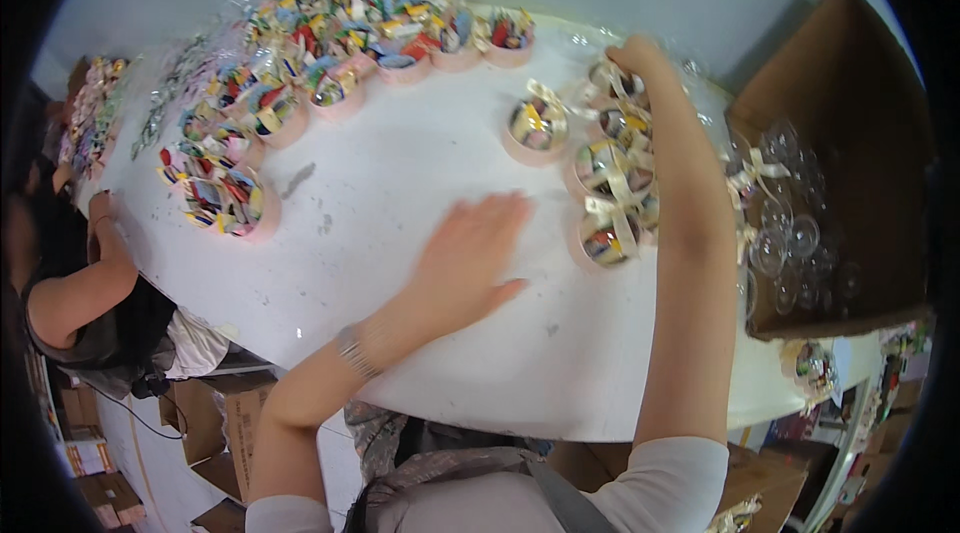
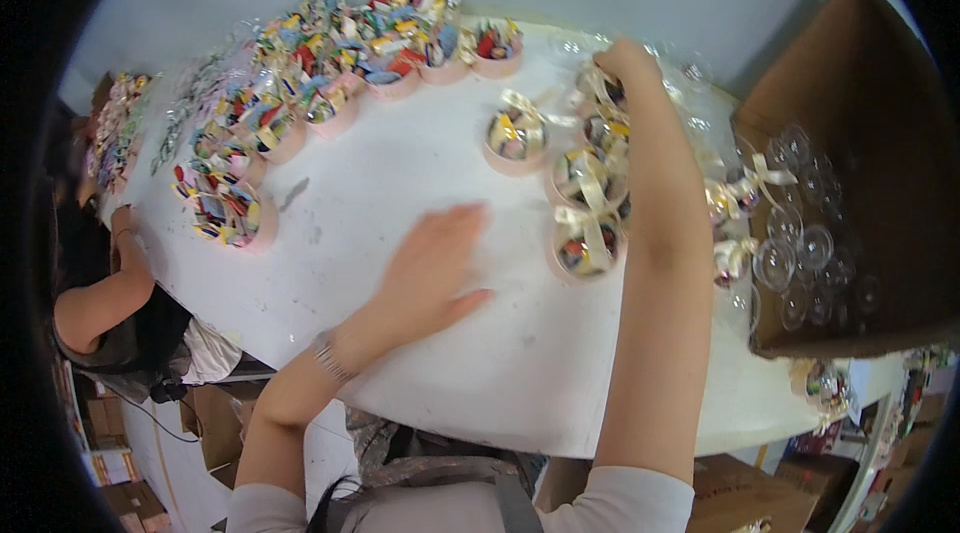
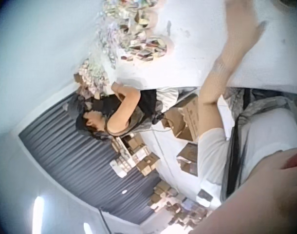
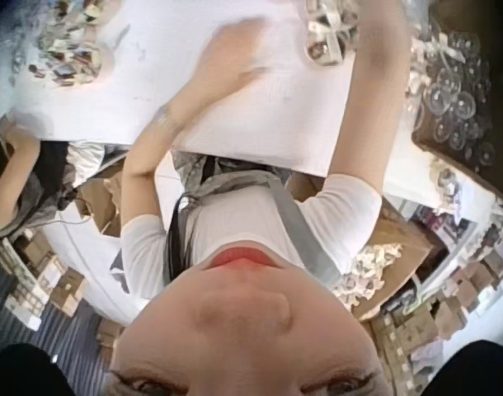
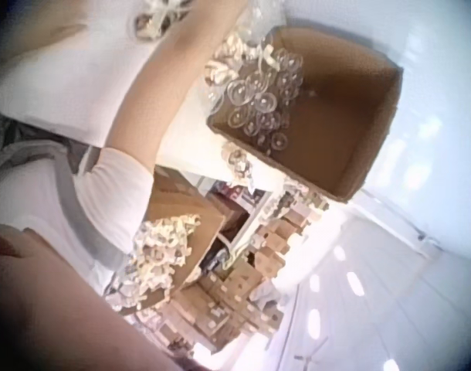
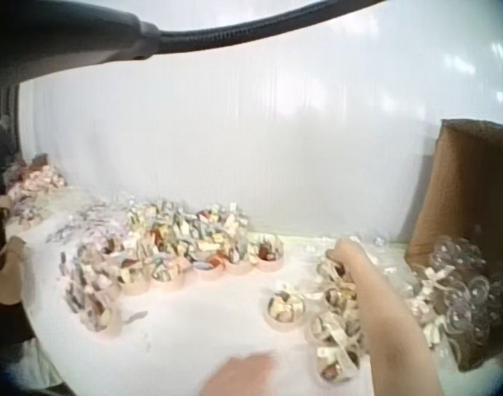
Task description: The person assembles small gift baskets by filling clear plastic domes with colorful candies and tying ribbons around them. The person repeatedly picks up domes, fills them with candies, and secures ribbons, placing finished units on the table.
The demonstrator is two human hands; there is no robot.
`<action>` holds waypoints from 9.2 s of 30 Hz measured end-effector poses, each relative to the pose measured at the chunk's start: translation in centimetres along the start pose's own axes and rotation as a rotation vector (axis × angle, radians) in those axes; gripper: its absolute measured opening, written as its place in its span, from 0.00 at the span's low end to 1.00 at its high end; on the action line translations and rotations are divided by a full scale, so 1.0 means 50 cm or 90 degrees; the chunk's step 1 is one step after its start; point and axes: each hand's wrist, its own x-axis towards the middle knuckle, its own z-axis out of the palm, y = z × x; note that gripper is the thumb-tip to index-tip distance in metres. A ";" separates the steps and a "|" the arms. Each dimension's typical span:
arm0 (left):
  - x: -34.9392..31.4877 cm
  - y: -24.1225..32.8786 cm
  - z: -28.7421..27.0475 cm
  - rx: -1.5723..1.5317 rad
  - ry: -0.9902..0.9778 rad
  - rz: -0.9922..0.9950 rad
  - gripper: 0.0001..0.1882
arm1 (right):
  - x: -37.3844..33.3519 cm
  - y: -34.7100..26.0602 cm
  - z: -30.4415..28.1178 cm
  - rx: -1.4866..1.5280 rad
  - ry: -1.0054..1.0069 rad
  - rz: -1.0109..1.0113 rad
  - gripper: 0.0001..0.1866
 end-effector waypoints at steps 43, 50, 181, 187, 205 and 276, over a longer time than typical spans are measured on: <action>0.769 -0.302 0.095 0.071 -0.263 -0.203 0.56 | 0.099 0.094 -0.015 0.255 -0.102 -0.126 0.55; 0.680 -0.245 -0.036 -0.435 -0.016 -0.219 0.45 | 0.087 0.037 -0.069 0.412 0.134 -0.372 0.54; -0.338 0.102 -0.006 -0.546 0.152 -0.304 0.32 | -0.985 -0.186 0.222 0.450 0.225 -0.478 0.37; -0.335 0.025 -0.027 -0.457 0.218 -0.401 0.18 | -0.979 -0.178 0.227 0.451 0.217 -0.466 0.32; -0.293 -0.011 -0.049 -1.114 0.151 -0.650 0.08 | -0.967 -0.178 0.230 0.481 0.210 -0.495 0.33; -0.331 0.031 -0.035 -0.290 0.243 -0.255 0.28 | -0.804 -0.162 0.193 0.561 -0.163 -0.632 0.35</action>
